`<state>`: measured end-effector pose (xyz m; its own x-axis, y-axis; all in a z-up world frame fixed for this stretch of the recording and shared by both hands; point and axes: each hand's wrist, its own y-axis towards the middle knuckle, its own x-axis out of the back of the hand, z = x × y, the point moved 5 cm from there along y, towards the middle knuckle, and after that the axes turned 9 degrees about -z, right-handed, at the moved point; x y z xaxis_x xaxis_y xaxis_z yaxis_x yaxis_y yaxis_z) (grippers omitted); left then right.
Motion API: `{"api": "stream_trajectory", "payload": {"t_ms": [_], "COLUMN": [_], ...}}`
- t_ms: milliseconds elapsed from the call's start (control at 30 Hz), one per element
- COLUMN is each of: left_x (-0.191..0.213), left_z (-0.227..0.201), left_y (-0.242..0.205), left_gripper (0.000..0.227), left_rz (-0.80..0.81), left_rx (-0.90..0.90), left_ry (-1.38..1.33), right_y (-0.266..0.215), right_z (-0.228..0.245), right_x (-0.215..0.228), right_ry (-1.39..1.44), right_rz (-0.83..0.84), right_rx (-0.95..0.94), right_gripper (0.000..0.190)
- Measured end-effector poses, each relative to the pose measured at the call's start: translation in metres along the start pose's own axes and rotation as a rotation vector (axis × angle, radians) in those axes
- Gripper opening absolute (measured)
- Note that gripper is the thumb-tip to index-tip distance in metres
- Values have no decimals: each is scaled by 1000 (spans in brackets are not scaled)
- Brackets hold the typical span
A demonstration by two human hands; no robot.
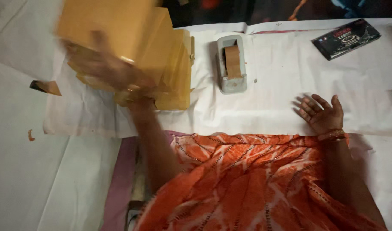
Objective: The person repeatedly opens small product boxes, removes the contents, places the product into a larger cardboard shipping box, and seals the box with packing tape. The process is repeated for multiple items.
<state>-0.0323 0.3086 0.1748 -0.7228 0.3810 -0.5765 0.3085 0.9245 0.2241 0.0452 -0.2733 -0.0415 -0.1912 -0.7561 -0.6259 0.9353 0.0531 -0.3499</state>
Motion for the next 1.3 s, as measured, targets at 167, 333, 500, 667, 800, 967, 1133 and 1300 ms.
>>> {"api": "stream_trajectory", "payload": {"t_ms": [167, 333, 500, 667, 800, 967, 1133, 1300], "left_x": [40, 65, 73, 32, -18, -114, -119, -77], "left_z": [-67, -90, -73, -75, 2, 103, 183, 272], "left_y": [125, 186, 190, 129, -29, -230, -312, -319], "left_gripper": [56, 60, 44, 44, 33, 23, 21, 20], "left_rz": [-225, -286, -332, -461, 26, 760, 939, 837], "left_rx": [-123, -86, -60, -703, -789, -664, -284, 85], "left_ry": [242, 626, 1034, 877, 534, 486, 463, 535], "right_y": [-4, -9, -11, -5, -4, -12, 7, 87], "right_z": [2, 1, -2, -2, -2, 8, 4, 36], "right_x": [-10, -21, -27, -25, -25, -38, -17, 24], "right_ry": [-80, -144, -220, -145, -192, -219, -294, -776], "right_rz": [-20, -71, -44, 26, -19, -128, -183, -301], "right_rx": [19, 20, 12, 10, 40, 20, -20, 356], "right_gripper": [62, 53, 42, 39, 42, 40, 32, 33]}}
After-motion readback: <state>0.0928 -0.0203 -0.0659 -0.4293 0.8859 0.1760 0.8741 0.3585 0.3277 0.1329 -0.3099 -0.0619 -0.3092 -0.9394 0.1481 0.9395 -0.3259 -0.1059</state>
